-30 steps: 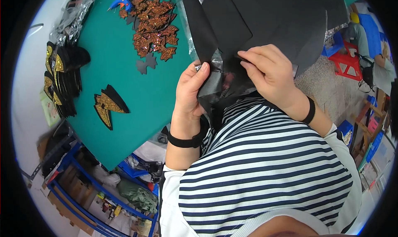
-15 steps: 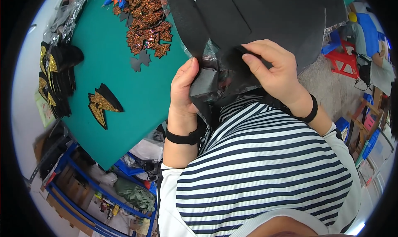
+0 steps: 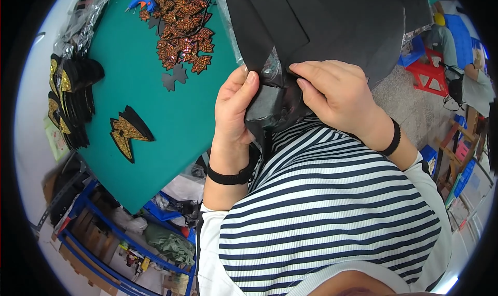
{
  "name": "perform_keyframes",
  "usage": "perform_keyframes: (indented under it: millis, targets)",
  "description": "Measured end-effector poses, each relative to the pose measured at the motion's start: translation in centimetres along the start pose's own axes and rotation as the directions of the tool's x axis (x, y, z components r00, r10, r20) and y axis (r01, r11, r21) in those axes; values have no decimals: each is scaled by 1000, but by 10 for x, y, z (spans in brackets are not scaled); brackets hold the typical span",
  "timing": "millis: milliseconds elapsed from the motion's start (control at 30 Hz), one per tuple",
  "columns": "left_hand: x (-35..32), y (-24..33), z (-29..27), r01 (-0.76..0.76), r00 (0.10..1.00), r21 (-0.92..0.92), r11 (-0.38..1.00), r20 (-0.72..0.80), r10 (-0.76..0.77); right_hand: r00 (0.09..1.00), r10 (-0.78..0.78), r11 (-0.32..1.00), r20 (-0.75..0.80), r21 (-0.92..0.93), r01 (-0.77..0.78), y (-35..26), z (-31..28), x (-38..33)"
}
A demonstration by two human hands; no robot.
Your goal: The recorder is sorting and organizing decorative bow-shaped embroidery patches on a workbench, checking them and stacking them together.
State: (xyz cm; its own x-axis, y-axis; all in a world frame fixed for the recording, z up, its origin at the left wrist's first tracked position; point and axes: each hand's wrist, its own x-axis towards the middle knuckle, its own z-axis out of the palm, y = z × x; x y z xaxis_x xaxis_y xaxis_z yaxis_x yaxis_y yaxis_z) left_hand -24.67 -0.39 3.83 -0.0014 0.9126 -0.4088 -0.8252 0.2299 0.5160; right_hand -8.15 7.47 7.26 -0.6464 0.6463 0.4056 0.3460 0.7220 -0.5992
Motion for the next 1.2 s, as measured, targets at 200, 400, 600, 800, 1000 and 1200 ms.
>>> perform_keyframes:
  millis: [200, 400, 600, 800, 1000, 1200]
  targets:
    - [0, 2, 7, -7, 1000, 23, 1000, 8, 7, 998, -28, 1000, 48, 4, 27, 1, -7, 1]
    - [4, 5, 12, 34, 999, 37, 999, 12, -34, 989, -119, 993, 83, 16, 118, 9, -14, 2]
    - [4, 4, 16, 1, 999, 74, 997, -32, 1, 995, -57, 997, 82, 54, 52, 8, -12, 1]
    - [4, -2, 26, -60, 998, 190, 980, 29, 56, 929, 316, 944, 192, 34, -328, -10, -20, 9]
    - [3, -12, 33, -168, 985, 372, 913, 98, 141, 781, 493, 866, 383, -132, -482, -8, -27, 17]
    - [11, -21, 30, -219, 976, 481, 849, 88, 201, 836, 505, 863, 215, -146, -483, 1, -11, 0]
